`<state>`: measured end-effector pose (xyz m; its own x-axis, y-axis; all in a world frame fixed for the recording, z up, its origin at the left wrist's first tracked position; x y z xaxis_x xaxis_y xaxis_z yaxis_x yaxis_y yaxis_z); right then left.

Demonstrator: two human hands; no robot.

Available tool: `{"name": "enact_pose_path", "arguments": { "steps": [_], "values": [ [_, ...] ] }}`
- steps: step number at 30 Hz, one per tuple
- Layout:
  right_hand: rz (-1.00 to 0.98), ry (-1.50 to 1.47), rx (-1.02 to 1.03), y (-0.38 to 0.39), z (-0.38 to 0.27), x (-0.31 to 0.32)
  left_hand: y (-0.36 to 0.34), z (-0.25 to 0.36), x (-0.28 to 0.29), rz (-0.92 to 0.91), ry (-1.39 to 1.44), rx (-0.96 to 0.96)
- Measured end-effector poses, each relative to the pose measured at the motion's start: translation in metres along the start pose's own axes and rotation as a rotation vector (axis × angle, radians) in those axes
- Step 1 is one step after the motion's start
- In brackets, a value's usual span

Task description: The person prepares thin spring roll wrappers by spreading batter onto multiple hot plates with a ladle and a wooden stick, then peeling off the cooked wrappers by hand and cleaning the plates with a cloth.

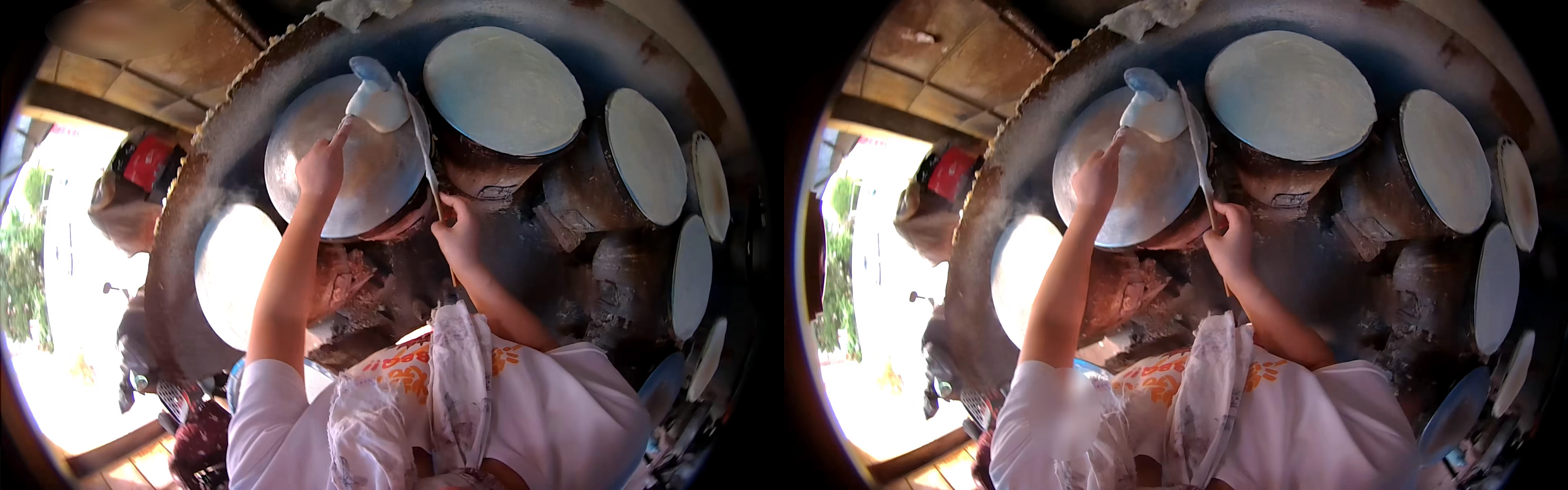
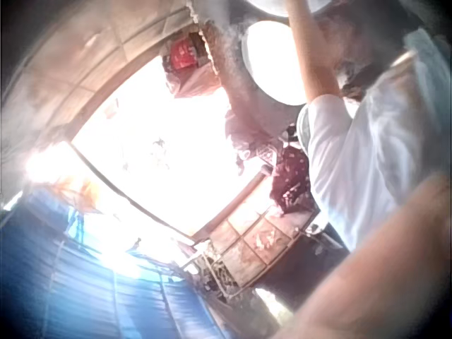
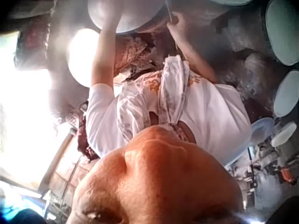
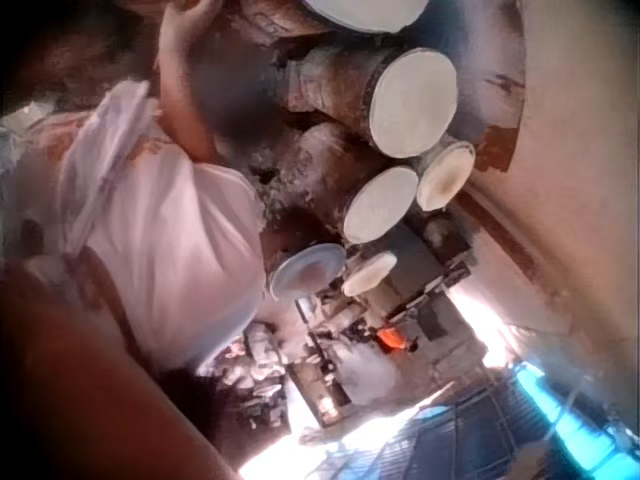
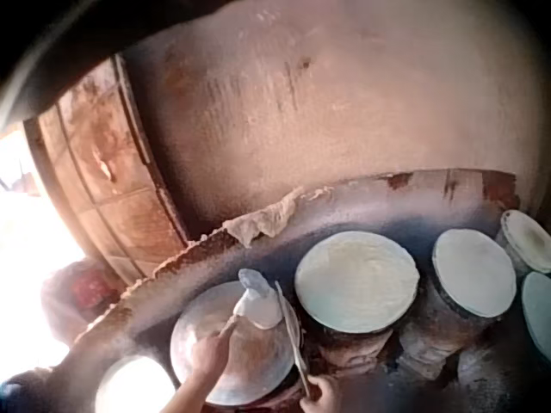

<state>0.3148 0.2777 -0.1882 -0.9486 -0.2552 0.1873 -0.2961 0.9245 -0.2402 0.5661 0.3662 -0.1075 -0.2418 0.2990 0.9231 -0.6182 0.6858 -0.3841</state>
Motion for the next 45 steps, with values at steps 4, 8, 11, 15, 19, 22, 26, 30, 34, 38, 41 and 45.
{"name": "enact_pose_path", "arguments": {
  "steps": [4,8,11,15,19,22,26,30,34,38,41,45],
  "values": [
    [0.007,0.088,0.131,0.021,-0.013,-0.028,-0.001,-0.023,0.001,0.140,0.191,0.163],
    [0.007,0.140,0.210,0.014,-0.018,-0.040,-0.013,-0.028,-0.005,0.107,0.225,0.180],
    [-0.014,0.253,0.294,-0.004,-0.028,-0.075,-0.016,-0.033,-0.004,0.134,0.353,0.283],
    [-0.052,0.370,0.345,-0.010,-0.009,-0.044,-0.017,-0.068,0.000,0.224,0.536,0.318],
    [-0.127,0.287,0.314,0.007,-0.032,-0.068,0.000,-0.065,0.003,0.004,1.019,0.698],
    [-0.137,0.272,0.436,-0.027,-0.044,-0.078,-0.006,-0.068,0.033,0.006,1.394,0.860],
    [-0.111,0.353,0.418,-0.031,-0.034,-0.045,0.000,-0.072,0.063,-0.079,1.854,0.909],
    [-0.220,0.372,0.473,-0.026,-0.061,-0.123,-0.005,-0.091,0.064,-0.377,2.473,1.221],
    [-0.072,0.495,0.466,-0.043,-0.025,-0.077,0.020,-0.095,0.090,-0.698,2.959,1.011],
    [-0.152,0.400,0.551,-0.019,-0.040,-0.121,0.035,-0.084,0.116,-0.486,3.090,0.967],
    [-0.280,0.361,0.471,-0.036,-0.057,-0.145,0.043,-0.068,0.120,-0.394,3.214,0.976],
    [-0.134,0.438,0.535,-0.062,-0.036,-0.095,0.057,-0.052,0.132,-0.332,3.244,0.896]
  ]
}}
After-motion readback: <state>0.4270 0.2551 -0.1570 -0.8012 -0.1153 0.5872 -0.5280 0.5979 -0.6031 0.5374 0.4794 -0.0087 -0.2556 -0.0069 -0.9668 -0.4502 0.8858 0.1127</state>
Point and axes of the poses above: each hand's wrist, its own y-axis away from the middle knuckle, its own x-axis out of the back of the hand, z = x × y, the point moved 1 cm from there along -y, towards the middle knuckle, and after that the axes turned 14 degrees about z, right-handed, at the moved point
